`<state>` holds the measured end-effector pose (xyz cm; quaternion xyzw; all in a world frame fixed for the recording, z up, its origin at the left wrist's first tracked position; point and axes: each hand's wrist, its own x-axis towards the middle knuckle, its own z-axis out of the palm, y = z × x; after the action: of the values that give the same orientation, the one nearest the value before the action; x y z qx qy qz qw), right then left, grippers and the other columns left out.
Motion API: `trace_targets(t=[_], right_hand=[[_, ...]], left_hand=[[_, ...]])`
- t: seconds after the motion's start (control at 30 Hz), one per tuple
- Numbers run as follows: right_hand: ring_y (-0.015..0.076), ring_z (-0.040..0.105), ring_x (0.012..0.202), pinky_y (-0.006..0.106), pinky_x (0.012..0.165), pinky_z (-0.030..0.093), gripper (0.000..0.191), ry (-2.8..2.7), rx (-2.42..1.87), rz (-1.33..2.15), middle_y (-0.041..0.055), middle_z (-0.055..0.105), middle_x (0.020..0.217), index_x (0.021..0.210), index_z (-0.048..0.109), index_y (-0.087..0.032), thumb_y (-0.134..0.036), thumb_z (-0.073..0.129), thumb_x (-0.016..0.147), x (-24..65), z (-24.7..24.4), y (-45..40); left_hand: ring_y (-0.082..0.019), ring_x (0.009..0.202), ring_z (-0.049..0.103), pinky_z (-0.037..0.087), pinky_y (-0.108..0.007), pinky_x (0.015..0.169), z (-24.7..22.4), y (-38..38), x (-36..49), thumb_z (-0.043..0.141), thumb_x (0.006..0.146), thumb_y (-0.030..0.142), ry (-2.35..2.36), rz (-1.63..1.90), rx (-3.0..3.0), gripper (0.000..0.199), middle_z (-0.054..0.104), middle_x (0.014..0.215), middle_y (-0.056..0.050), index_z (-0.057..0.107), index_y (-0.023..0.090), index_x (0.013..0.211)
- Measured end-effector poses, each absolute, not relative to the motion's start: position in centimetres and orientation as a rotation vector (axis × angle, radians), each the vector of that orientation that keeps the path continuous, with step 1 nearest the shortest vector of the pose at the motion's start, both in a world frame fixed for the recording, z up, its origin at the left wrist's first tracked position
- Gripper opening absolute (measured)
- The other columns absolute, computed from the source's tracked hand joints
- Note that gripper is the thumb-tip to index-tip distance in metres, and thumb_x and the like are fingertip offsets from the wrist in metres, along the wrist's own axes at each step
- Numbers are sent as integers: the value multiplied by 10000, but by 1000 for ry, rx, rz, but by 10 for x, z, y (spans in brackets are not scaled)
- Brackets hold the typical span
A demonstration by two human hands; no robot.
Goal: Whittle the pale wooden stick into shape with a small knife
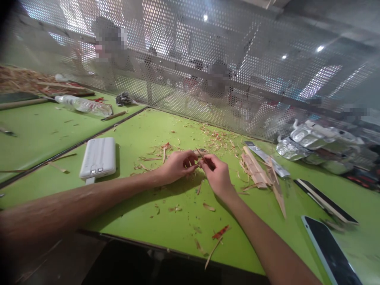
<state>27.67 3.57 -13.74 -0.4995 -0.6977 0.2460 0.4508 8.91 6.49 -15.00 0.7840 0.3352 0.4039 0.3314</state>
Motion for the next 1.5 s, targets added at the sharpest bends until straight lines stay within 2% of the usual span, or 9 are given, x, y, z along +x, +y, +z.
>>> trace_targets(t=[0.17, 0.3, 0.4, 0.63, 0.8, 0.93, 1.17, 1.3, 1.5], right_hand=[[212, 641, 720, 339, 646, 516, 223, -1684, -1241, 652, 58, 702, 818, 940, 690, -217, -432, 692, 881, 275, -135, 33], [139, 513, 533, 287, 490, 417, 252, -1571, -1260, 807, 43, 687, 760, 890, 669, -211, -450, 730, 837, 275, -133, 36], [108, 450, 471, 268, 429, 349, 302, -1490, -1281, 980, 48, 700, 771, 884, 665, -209, -481, 762, 800, 276, -131, 37], [102, 448, 453, 260, 446, 301, 361, -1465, -1223, 1195, -10, 661, 707, 1061, 692, -218, -364, 750, 736, 278, -129, 40], [109, 399, 435, 266, 436, 268, 274, -1461, -1232, 1327, -28, 595, 620, 980, 699, -239, -322, 678, 720, 282, -123, 40], [106, 407, 458, 257, 441, 279, 191, -1465, -1211, 1356, -31, 576, 619, 889, 654, -235, -320, 695, 723, 282, -119, 37], [86, 425, 446, 239, 426, 287, 331, -1513, -1243, 1286, -33, 606, 646, 899, 588, -221, -478, 756, 775, 279, -122, 37], [74, 435, 433, 242, 420, 268, 293, -1456, -1260, 1280, -8, 660, 701, 856, 578, -214, -444, 748, 791, 279, -126, 41], [63, 409, 426, 237, 406, 242, 318, -1407, -1250, 1419, -1, 678, 715, 848, 629, -201, -416, 825, 719, 284, -129, 45]], left_hand=[[-116, 626, 645, 488, -221, 574, -150, 66, 89, 683, 870, 144, 896, 1075, 2055, 74, 726, 751, -23, 661, 130, 939], [-123, 632, 647, 475, -226, 573, -152, 68, 89, 679, 884, 153, 944, 1053, 2077, 40, 729, 743, -36, 667, 122, 907], [-129, 663, 659, 483, -229, 588, -149, 68, 88, 673, 877, 140, 957, 1023, 2107, 46, 745, 787, -51, 685, 128, 920], [-123, 664, 675, 508, -223, 566, -148, 67, 85, 664, 914, 246, 834, 940, 1953, 129, 764, 903, -59, 686, 148, 995], [-127, 648, 688, 546, -234, 546, -155, 72, 86, 698, 919, 257, 691, 865, 1695, 150, 753, 876, -80, 690, 127, 993], [-112, 579, 663, 511, -210, 497, -152, 72, 86, 728, 908, 259, 699, 839, 1641, 177, 739, 785, -63, 725, 110, 1004], [-103, 545, 655, 551, -229, 556, -148, 70, 86, 712, 922, 194, 747, 834, 1548, 111, 728, 680, -46, 753, 93, 904], [-98, 532, 645, 556, -234, 564, -150, 70, 87, 707, 919, 166, 768, 856, 1512, 112, 715, 648, -34, 735, 97, 835], [-101, 566, 640, 551, -250, 596, -144, 69, 85, 757, 882, 182, 812, 848, 1593, 116, 721, 681, -39, 730, 99, 805]])
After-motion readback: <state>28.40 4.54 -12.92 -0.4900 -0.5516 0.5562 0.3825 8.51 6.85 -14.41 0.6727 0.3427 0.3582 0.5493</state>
